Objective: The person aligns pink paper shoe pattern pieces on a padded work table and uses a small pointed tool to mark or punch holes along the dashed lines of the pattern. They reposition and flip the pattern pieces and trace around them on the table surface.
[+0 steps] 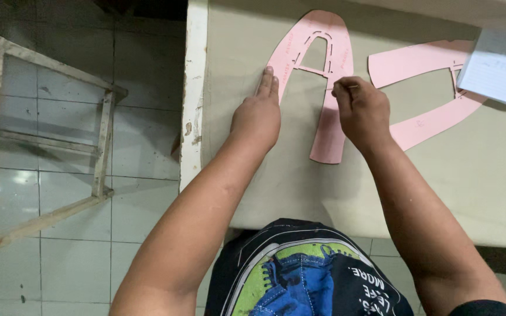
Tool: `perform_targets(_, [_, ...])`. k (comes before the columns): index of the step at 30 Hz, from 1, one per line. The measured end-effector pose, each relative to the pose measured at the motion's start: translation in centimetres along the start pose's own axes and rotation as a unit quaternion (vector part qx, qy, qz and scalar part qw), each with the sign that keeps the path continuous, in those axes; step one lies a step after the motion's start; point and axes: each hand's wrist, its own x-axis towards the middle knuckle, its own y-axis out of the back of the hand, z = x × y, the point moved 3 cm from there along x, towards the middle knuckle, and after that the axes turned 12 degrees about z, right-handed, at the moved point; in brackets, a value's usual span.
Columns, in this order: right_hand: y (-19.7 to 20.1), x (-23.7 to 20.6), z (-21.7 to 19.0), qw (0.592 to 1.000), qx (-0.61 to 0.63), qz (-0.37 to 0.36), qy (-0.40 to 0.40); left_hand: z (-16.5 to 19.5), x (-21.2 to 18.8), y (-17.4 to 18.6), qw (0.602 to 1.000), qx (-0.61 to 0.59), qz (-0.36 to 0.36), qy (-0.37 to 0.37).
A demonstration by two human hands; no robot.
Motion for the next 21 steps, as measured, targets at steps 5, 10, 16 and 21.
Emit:
perform_targets(5, [0.4, -1.0, -0.2, 0.998, -0.027, -0.045, -0.036, 0.3, 1.6, -0.7, 0.997, 0.028, -0.07, 0.013])
perform_targets(10, [0.2, 0.8, 0.1, 1.0, -0.002, -0.017, -0.026, 1.1, 2.7, -0.9, 0.992, 0.088, -0.089, 0.001])
perform_targets(16, [-0.3, 2.0, 1.2, 0.999, 0.03, -0.01, -0.027, 1.3, 2.0, -0.3, 0.987, 0.091, -0.129, 0.008])
perform_targets(21, [-0.9, 1.7, 2.4, 0.991, 0.101, -0.022, -0.084, 1.4, 2.2, -0.7, 0.993, 0.09, -0.074, -0.001])
